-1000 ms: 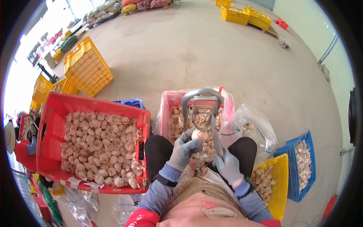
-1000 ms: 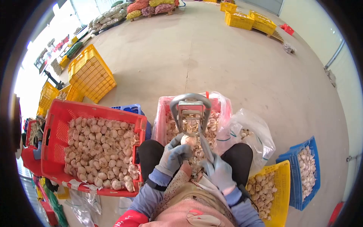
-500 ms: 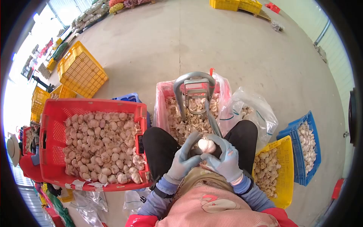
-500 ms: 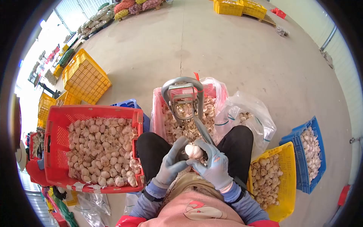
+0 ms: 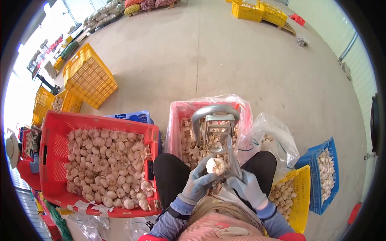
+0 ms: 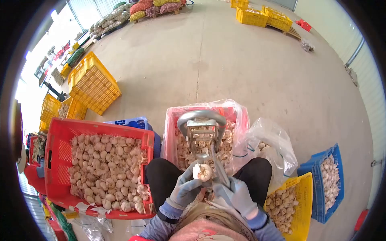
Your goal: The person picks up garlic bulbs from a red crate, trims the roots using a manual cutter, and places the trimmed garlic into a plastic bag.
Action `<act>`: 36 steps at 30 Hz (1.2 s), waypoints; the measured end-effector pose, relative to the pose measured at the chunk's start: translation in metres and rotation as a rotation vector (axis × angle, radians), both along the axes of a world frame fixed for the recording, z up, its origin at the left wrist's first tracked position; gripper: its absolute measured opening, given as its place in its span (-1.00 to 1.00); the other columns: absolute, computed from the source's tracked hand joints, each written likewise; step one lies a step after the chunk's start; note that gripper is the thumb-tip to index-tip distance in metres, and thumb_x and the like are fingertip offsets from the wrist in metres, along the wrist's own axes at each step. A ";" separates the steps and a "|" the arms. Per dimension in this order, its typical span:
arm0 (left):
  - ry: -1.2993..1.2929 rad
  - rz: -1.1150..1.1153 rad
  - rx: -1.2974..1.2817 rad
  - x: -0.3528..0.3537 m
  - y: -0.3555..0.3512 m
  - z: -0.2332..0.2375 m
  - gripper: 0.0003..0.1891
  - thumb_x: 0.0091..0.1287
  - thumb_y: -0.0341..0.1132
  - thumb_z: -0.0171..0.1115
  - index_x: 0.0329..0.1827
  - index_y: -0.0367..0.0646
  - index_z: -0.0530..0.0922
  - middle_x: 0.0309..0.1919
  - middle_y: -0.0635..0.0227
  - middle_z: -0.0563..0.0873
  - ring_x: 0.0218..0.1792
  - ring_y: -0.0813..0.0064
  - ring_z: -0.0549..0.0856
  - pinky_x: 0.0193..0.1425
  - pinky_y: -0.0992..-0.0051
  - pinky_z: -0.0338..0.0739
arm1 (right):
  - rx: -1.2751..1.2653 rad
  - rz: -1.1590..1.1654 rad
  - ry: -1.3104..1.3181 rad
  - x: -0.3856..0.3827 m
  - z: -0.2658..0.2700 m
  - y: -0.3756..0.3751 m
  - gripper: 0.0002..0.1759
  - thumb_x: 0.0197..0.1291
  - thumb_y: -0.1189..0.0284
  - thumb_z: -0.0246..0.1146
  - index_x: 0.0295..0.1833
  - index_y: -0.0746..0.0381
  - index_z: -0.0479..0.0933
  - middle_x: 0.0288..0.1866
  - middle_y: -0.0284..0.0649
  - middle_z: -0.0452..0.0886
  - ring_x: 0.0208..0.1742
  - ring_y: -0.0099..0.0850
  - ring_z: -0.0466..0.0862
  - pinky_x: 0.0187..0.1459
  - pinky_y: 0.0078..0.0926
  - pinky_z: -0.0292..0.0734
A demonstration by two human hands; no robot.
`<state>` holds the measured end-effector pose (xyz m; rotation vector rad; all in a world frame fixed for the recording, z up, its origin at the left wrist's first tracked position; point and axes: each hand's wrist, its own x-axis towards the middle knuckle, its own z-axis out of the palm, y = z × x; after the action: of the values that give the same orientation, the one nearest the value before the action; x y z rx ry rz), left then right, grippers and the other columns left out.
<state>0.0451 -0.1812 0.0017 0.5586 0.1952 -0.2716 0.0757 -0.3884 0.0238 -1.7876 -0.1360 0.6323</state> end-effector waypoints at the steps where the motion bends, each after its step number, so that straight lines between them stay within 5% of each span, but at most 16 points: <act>1: 0.000 -0.008 -0.015 0.003 0.001 0.002 -0.34 0.30 -0.47 0.26 0.49 -0.20 0.28 0.21 0.25 0.60 0.17 0.34 0.65 0.25 0.32 0.58 | 0.092 -0.048 0.118 -0.004 0.022 0.000 -0.58 0.31 0.24 0.34 0.03 0.40 0.56 -0.33 -0.12 0.71 -0.36 -0.49 0.70 -0.33 -0.51 0.53; 3: -0.010 -0.004 -0.050 0.011 -0.001 0.002 -0.37 0.31 -0.45 0.24 0.48 -0.23 0.30 0.20 0.24 0.61 0.15 0.35 0.66 0.25 0.34 0.57 | 0.275 -0.143 0.356 -0.011 0.055 0.003 -0.63 0.35 0.30 0.32 0.06 0.41 0.55 -0.29 -0.21 0.71 -0.34 -0.60 0.66 -0.32 -0.62 0.51; 6: -0.033 0.009 -0.051 0.022 -0.005 0.006 -0.41 0.31 -0.41 0.25 0.43 -0.27 0.35 0.17 0.23 0.63 0.13 0.37 0.67 0.25 0.36 0.55 | 0.278 -0.148 0.305 -0.014 0.063 0.005 -0.67 0.39 0.36 0.28 0.07 0.42 0.53 -0.26 -0.21 0.70 -0.34 -0.57 0.68 -0.30 -0.66 0.52; 7: -0.035 0.010 -0.019 0.024 -0.005 0.009 -0.42 0.31 -0.39 0.27 0.41 -0.28 0.37 0.16 0.23 0.64 0.13 0.38 0.66 0.25 0.36 0.55 | 0.213 -0.124 0.299 -0.014 0.064 0.005 -0.64 0.42 0.40 0.13 0.13 0.50 0.49 -0.31 -0.14 0.73 -0.27 -0.46 0.72 -0.11 -0.52 0.60; 10: -0.002 0.022 0.082 0.025 -0.005 0.007 -0.42 0.31 -0.32 0.31 0.38 -0.30 0.39 0.13 0.24 0.66 0.13 0.40 0.66 0.25 0.36 0.55 | 0.201 -0.132 0.292 -0.014 0.056 0.003 -0.65 0.39 0.35 0.29 0.08 0.44 0.52 -0.28 -0.23 0.69 -0.37 -0.54 0.69 -0.31 -0.62 0.55; 16: 0.046 0.104 -0.049 0.021 -0.014 0.012 -0.42 0.34 -0.24 0.34 0.36 -0.31 0.40 0.09 0.29 0.67 0.04 0.49 0.66 0.16 0.44 0.56 | 0.150 -0.148 0.230 -0.018 0.106 0.014 -0.67 0.45 0.42 0.10 0.13 0.49 0.43 -0.35 -0.11 0.71 -0.31 -0.42 0.74 -0.19 -0.54 0.61; 19: 0.044 0.113 -0.079 0.022 -0.013 0.011 -0.43 0.36 -0.20 0.33 0.36 -0.29 0.40 0.05 0.32 0.67 -0.01 0.51 0.65 0.11 0.45 0.55 | 0.132 -0.153 0.259 -0.019 0.089 0.008 -0.68 0.46 0.43 0.07 0.14 0.48 0.44 -0.40 -0.13 0.69 -0.28 -0.40 0.76 -0.19 -0.52 0.61; 25: -0.023 0.087 -0.113 0.027 -0.009 -0.010 -0.49 0.36 -0.27 0.25 0.35 -0.25 0.42 0.04 0.32 0.66 0.01 0.47 0.65 0.13 0.41 0.55 | -0.293 -0.073 -0.362 -0.001 -0.032 0.006 -0.57 0.26 0.31 0.27 0.08 0.44 0.51 -0.33 0.06 0.67 -0.32 0.04 0.70 -0.28 -0.12 0.57; 29: -0.054 0.004 0.019 0.026 0.007 0.004 -0.44 0.30 -0.37 0.20 0.39 -0.25 0.38 0.09 0.25 0.67 0.05 0.40 0.69 0.13 0.40 0.59 | -0.463 -0.089 -0.493 0.002 0.011 0.019 -0.55 0.24 0.35 0.29 0.15 0.41 0.52 -0.20 0.05 0.70 -0.19 0.06 0.72 -0.17 -0.14 0.62; 32: -0.024 -0.057 0.237 0.001 0.012 0.003 -0.43 0.25 -0.40 0.29 0.36 -0.30 0.45 0.07 0.25 0.70 0.02 0.44 0.71 0.17 0.45 0.59 | -0.238 -0.165 -0.889 -0.017 0.024 0.005 -0.49 0.19 0.40 0.34 0.23 0.39 0.50 -0.04 0.08 0.70 -0.04 0.05 0.72 -0.04 -0.19 0.64; 34: -0.054 -0.121 0.418 -0.012 0.006 0.002 -0.45 0.22 -0.41 0.35 0.31 -0.33 0.50 0.02 0.28 0.73 0.01 0.48 0.71 0.18 0.46 0.58 | -0.103 -0.056 -0.800 -0.024 0.050 0.012 -0.50 0.20 0.42 0.32 0.25 0.33 0.51 0.07 0.07 0.66 0.05 0.00 0.70 0.05 -0.25 0.62; 36: -0.064 -0.105 0.523 -0.024 -0.005 0.008 -0.69 0.25 -0.35 0.42 -0.02 -0.36 0.66 -0.21 0.33 0.76 -0.22 0.57 0.72 -0.08 0.55 0.60 | -0.135 -0.031 -0.698 -0.036 0.038 0.024 -0.55 0.23 0.38 0.29 0.22 0.30 0.53 0.03 0.05 0.67 0.00 0.02 0.70 0.00 -0.25 0.62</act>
<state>0.0208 -0.1858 0.0094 1.0962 0.1749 -0.3047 0.0393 -0.3645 0.0616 -2.0723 -0.5465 -0.0307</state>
